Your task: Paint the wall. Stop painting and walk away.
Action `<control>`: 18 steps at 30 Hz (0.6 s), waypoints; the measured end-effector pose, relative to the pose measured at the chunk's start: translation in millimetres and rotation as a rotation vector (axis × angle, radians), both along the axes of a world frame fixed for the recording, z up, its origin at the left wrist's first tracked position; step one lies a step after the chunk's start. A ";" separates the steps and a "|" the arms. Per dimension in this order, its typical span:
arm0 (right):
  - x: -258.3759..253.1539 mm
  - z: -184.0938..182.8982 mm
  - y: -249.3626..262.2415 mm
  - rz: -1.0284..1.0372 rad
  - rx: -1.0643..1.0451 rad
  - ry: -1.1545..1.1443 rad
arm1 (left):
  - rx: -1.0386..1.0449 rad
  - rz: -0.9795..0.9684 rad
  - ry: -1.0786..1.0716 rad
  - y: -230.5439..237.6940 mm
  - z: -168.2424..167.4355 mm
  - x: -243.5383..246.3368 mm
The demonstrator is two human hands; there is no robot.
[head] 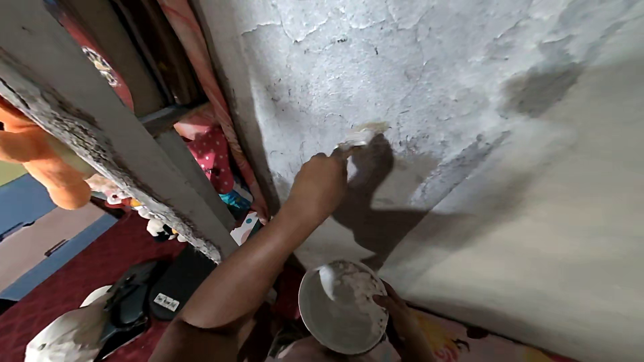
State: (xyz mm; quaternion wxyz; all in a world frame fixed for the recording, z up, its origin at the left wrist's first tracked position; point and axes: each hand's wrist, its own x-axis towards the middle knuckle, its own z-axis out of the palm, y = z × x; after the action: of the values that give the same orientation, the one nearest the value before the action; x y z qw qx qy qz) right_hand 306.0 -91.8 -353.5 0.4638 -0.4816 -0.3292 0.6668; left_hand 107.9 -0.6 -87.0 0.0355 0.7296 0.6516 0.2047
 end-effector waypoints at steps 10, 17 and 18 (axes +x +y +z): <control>4.2 6.2 5.5 -0.004 0.033 -0.035 | 0.037 -0.117 0.005 -11.2 -8.6 19.2; 32.3 4.3 1.6 0.027 -0.029 -0.016 | 0.055 -0.060 0.037 -17.4 -55.2 -54.1; 38.7 1.5 -0.4 0.001 -0.039 -0.016 | 0.020 -0.123 -0.008 -21.7 -68.1 -64.0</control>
State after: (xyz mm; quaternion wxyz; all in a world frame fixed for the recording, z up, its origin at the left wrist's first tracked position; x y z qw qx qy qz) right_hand 344.7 -92.2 -352.1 0.4514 -0.4955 -0.3200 0.6696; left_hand 43.9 -22.3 -155.1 0.0432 0.7678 0.6031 0.2117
